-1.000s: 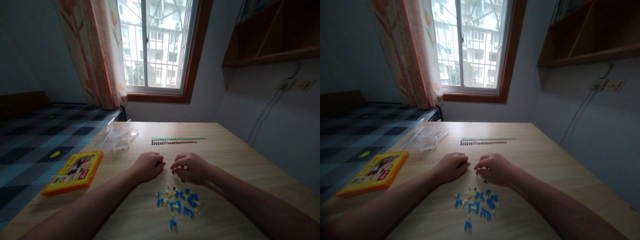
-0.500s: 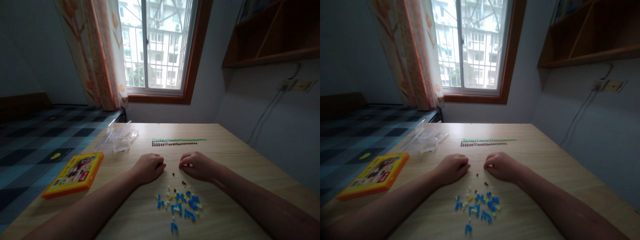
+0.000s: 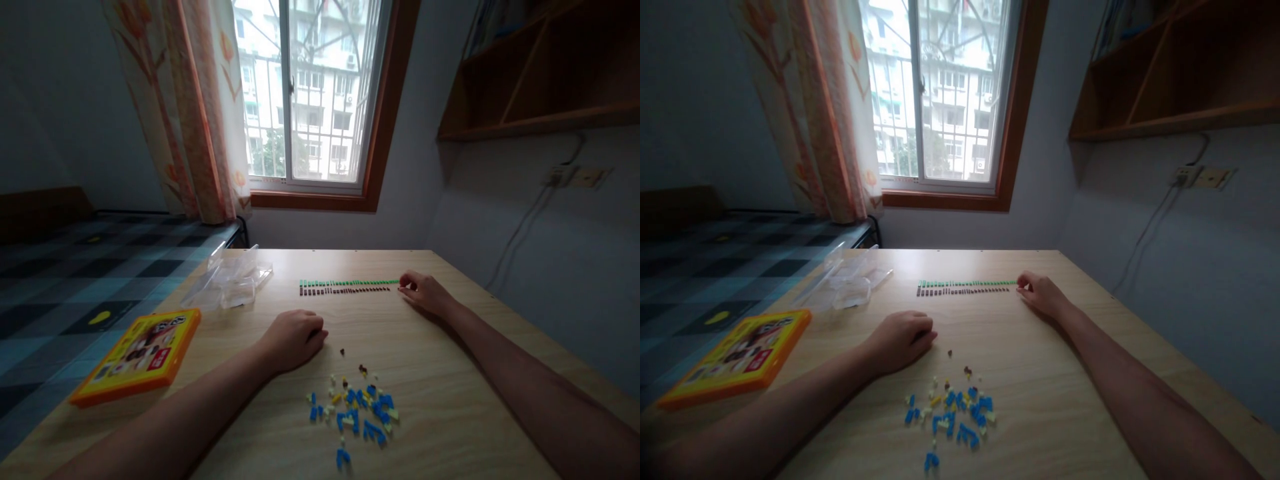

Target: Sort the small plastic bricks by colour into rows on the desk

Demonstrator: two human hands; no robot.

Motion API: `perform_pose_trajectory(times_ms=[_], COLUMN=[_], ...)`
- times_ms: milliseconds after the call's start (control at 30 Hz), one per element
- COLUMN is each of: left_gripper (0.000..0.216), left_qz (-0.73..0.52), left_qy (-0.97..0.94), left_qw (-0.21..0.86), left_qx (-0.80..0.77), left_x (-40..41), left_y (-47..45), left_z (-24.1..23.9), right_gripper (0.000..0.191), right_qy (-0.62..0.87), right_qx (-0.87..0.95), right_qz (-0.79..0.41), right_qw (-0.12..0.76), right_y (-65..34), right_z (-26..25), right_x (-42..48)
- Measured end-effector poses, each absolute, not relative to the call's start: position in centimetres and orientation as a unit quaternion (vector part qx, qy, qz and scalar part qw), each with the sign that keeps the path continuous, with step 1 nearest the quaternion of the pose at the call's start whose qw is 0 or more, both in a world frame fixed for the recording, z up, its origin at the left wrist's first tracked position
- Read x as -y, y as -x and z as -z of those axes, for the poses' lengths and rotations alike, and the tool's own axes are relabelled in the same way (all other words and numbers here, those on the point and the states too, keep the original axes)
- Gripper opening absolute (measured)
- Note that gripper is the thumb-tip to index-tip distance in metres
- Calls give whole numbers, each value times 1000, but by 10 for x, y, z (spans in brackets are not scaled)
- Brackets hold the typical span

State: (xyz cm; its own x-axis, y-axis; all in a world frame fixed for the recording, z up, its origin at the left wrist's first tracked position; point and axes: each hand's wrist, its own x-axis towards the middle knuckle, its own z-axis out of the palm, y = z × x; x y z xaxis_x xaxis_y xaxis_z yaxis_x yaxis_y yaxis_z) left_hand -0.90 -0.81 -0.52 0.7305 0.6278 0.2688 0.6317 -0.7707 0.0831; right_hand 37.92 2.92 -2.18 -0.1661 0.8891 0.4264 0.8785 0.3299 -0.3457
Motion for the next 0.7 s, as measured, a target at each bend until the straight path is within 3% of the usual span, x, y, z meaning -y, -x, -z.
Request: perform_pose_trajectory(times_ms=[700], left_gripper=[29], left_qz=[146], left_qy=[929], left_qw=[5], left_qx=[341], left_x=[8], left_y=[9], left_z=[6], right_gripper=[11], right_qy=[626], right_qx=[736], right_qz=[36], right_qw=[255], right_y=[-366], right_z=[35], right_x=[-37])
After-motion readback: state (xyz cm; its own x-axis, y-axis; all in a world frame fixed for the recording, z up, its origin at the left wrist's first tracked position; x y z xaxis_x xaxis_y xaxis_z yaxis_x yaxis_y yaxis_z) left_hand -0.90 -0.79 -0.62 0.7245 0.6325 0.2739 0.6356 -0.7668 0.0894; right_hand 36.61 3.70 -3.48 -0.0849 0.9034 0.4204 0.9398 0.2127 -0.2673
